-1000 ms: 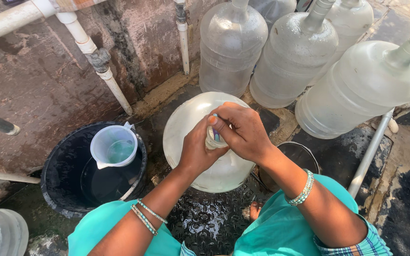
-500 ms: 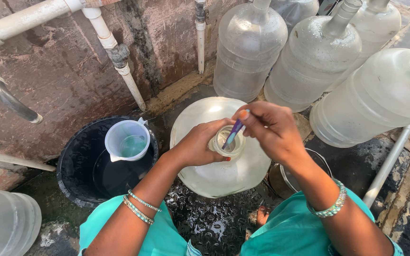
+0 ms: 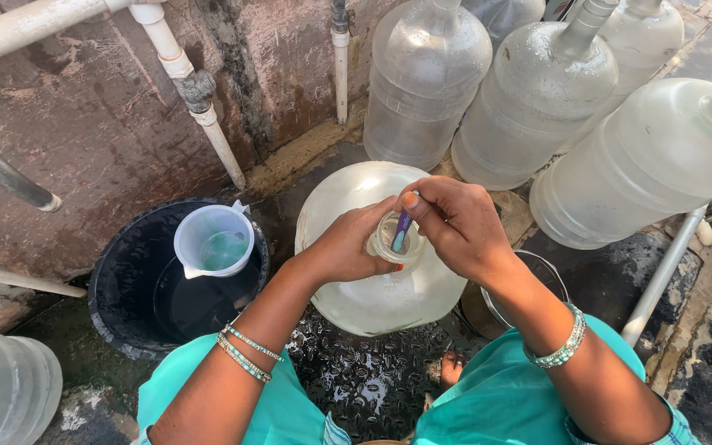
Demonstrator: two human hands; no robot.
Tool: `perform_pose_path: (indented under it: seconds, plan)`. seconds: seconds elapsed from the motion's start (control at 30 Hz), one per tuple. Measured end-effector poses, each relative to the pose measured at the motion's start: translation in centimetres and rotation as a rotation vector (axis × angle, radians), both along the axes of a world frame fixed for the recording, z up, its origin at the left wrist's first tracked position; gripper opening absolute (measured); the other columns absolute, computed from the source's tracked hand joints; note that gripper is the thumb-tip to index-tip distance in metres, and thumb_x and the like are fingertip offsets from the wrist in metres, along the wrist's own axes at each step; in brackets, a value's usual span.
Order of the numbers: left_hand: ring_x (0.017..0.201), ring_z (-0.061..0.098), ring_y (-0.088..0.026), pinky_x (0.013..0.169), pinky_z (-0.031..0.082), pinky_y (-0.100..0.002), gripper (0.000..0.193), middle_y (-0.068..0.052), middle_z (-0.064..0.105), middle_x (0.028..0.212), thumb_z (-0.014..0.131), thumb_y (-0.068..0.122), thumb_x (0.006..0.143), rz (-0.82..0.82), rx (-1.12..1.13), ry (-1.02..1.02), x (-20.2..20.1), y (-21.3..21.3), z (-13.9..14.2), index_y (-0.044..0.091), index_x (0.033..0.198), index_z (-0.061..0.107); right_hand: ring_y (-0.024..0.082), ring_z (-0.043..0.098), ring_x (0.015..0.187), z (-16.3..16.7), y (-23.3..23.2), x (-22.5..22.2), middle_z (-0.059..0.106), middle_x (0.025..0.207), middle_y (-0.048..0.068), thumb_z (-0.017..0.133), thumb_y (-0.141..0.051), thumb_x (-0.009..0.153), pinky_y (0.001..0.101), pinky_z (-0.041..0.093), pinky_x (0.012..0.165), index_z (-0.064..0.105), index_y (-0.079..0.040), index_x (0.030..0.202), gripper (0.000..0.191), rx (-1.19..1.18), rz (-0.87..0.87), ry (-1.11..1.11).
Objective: The person scrubs the inside of a large water dispenser bottle using a toothbrush, then scrubs the exterior with a yellow sponge. The person rotates the bottle to clean different sides.
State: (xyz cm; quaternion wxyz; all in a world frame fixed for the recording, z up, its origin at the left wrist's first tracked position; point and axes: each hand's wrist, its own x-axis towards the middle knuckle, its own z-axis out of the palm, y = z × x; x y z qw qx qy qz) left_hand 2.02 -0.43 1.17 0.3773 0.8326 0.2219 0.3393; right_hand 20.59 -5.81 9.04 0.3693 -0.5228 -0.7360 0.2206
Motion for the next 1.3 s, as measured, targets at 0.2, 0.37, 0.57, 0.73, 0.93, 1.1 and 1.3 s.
perform_pose_path:
  seconds: [0.2, 0.37, 0.57, 0.73, 0.93, 1.1, 1.3]
  plan:
    - [0.116, 0.071, -0.027, 0.097, 0.054, -0.039, 0.079, -0.008, 0.074, 0.118, 0.086, 0.009, 0.066, -0.004, -0.17, 0.073, -0.4, 0.0, 0.0, 0.019, 0.137, 0.053, 0.01, 0.063, 0.068, 5.8, -5.0, 1.2, 0.065, 0.082, 0.006, 0.057, -0.016, 0.108, 0.026, 0.049, 0.063, 0.07, 0.0, 0.102, 0.022, 0.281, 0.035, 0.101]
    - [0.114, 0.071, -0.027, 0.096, 0.054, -0.039, 0.079, -0.009, 0.074, 0.117, 0.087, 0.01, 0.067, -0.005, -0.17, 0.082, -0.2, 0.2, -0.6, 0.019, 0.137, 0.052, 0.012, 0.06, 0.061, 4.5, -5.4, 0.4, 0.063, 0.076, 0.007, 0.059, -0.011, 0.1, 0.0282, 0.046, 0.058, 0.073, 0.0, 0.097, 0.018, 0.264, -0.037, -0.013]
    - [0.117, 0.065, -0.033, 0.096, 0.051, -0.041, 0.094, -0.013, 0.067, 0.125, 0.089, 0.01, 0.064, 0.009, -0.062, 0.024, 0.1, 0.1, -1.0, 0.017, 0.145, 0.042, 0.014, 0.063, 0.065, 0.6, -0.2, -0.6, 0.065, 0.078, 0.009, 0.064, -0.015, 0.101, 0.0292, 0.049, 0.061, 0.072, 0.002, 0.099, 0.019, 0.163, 0.018, -0.036]
    - [0.115, 0.07, -0.03, 0.096, 0.054, -0.041, 0.083, -0.009, 0.074, 0.119, 0.086, 0.01, 0.065, 0.011, -0.169, 0.076, 0.2, 0.2, -0.6, 0.021, 0.139, 0.05, 0.01, 0.067, 0.068, 4.9, -4.4, 1.1, 0.068, 0.082, 0.008, 0.058, -0.015, 0.108, 0.0242, 0.053, 0.064, 0.072, 0.005, 0.103, 0.024, 0.27, -0.087, 0.092]
    - [0.114, 0.07, -0.031, 0.095, 0.053, -0.041, 0.084, -0.008, 0.073, 0.12, 0.087, 0.01, 0.064, 0.021, -0.127, 0.053, 1.1, 0.7, -0.7, 0.022, 0.139, 0.05, 0.011, 0.072, 0.071, 5.4, -7.0, 0.9, 0.071, 0.083, 0.009, 0.061, -0.009, 0.108, 0.0217, 0.055, 0.066, 0.072, 0.005, 0.105, 0.018, 0.401, -0.106, 0.014]
    - [0.115, 0.069, -0.031, 0.095, 0.054, -0.041, 0.086, -0.008, 0.073, 0.122, 0.088, 0.012, 0.063, 0.033, -0.123, 0.046, 1.5, 1.2, -1.2, 0.023, 0.138, 0.049, 0.013, 0.072, 0.071, 5.1, -4.6, -1.6, 0.072, 0.081, 0.009, 0.065, -0.008, 0.103, 0.0245, 0.054, 0.065, 0.073, 0.005, 0.102, 0.015, 0.355, -0.028, -0.03]
    - [0.118, 0.067, -0.033, 0.096, 0.052, -0.043, 0.088, -0.009, 0.071, 0.125, 0.088, 0.014, 0.065, 0.052, -0.1, 0.07, 1.6, 1.4, -1.7, 0.023, 0.141, 0.046, 0.012, 0.066, 0.063, 7.0, -8.8, -0.2, 0.071, 0.077, 0.01, 0.064, -0.007, 0.098, 0.0245, 0.048, 0.058, 0.071, 0.005, 0.103, 0.014, 0.46, -0.133, -0.031]
